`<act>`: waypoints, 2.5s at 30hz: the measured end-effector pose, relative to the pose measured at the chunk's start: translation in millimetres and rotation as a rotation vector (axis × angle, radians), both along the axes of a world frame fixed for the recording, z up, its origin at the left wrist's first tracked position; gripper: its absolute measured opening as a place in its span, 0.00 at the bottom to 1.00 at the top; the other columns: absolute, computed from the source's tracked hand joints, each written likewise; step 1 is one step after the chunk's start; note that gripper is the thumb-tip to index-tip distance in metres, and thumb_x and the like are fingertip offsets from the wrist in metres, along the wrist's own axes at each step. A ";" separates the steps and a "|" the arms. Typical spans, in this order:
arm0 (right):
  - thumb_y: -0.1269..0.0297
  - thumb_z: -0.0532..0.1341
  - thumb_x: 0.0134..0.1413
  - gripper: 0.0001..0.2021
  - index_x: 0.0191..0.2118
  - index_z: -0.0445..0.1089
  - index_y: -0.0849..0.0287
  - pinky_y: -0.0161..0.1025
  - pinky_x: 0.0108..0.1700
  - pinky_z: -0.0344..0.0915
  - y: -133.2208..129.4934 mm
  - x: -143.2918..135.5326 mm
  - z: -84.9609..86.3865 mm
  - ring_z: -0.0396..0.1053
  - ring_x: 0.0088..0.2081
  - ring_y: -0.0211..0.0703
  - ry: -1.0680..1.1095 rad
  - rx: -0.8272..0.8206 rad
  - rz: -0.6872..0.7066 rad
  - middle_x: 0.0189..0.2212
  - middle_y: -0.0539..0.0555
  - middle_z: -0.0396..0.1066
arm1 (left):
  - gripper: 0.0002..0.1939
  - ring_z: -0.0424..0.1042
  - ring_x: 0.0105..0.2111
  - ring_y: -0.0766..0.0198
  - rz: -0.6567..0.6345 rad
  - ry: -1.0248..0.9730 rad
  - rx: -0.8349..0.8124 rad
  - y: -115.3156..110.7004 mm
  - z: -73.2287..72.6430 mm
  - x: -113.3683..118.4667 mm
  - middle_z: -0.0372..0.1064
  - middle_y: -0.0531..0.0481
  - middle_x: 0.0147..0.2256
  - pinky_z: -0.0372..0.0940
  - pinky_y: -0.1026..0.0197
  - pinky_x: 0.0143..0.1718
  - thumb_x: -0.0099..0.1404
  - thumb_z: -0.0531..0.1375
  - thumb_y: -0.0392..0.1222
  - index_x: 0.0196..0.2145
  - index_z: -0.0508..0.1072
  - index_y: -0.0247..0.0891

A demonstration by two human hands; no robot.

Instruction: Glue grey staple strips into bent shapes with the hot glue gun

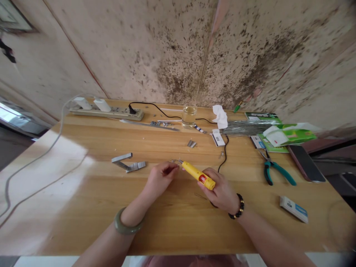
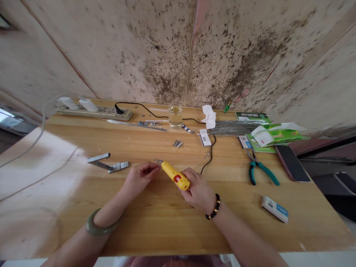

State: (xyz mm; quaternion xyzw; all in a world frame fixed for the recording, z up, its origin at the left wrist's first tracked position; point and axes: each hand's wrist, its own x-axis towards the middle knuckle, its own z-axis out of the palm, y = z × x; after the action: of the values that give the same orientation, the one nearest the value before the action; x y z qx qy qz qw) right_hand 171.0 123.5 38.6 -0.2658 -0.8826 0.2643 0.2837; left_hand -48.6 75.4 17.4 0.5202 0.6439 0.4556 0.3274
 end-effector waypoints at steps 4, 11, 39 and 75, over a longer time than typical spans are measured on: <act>0.71 0.56 0.55 0.07 0.40 0.58 0.57 0.42 0.38 0.64 -0.6 0.4 -1.0 0.65 0.35 0.45 -0.024 -0.002 0.009 0.33 0.55 0.65 | 0.08 0.69 0.26 0.65 -0.002 0.026 -0.007 0.2 0.3 0.1 0.74 0.49 0.27 0.62 0.66 0.27 0.58 0.59 0.41 0.31 0.76 0.36; 0.71 0.56 0.54 0.07 0.40 0.58 0.57 0.42 0.37 0.64 -0.5 0.8 -1.2 0.65 0.34 0.45 -0.042 0.012 0.004 0.33 0.55 0.66 | 0.09 0.70 0.28 0.64 0.011 -0.032 -0.027 0.8 4.8 0.0 0.75 0.48 0.29 0.63 0.65 0.29 0.58 0.59 0.43 0.32 0.76 0.36; 0.71 0.55 0.54 0.07 0.40 0.59 0.57 0.42 0.38 0.65 0.1 0.9 2.1 0.66 0.35 0.45 -0.059 0.019 0.004 0.33 0.55 0.67 | 0.08 0.69 0.26 0.66 0.009 0.050 0.003 0.8 1.3 -0.1 0.74 0.50 0.27 0.62 0.66 0.26 0.59 0.58 0.42 0.31 0.76 0.37; 0.70 0.56 0.54 0.07 0.40 0.59 0.57 0.42 0.37 0.66 0.1 1.9 1.2 0.66 0.35 0.45 -0.036 0.048 -0.018 0.32 0.55 0.67 | 0.08 0.70 0.25 0.65 0.011 0.053 0.012 0.0 3.1 1.3 0.74 0.49 0.27 0.62 0.66 0.26 0.58 0.58 0.42 0.31 0.76 0.36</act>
State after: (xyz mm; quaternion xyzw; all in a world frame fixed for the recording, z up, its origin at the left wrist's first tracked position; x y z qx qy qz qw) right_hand 172.9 123.6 39.8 -0.2715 -0.8913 0.2358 0.2763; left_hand -47.2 75.4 20.5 0.5306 0.6524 0.4474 0.3045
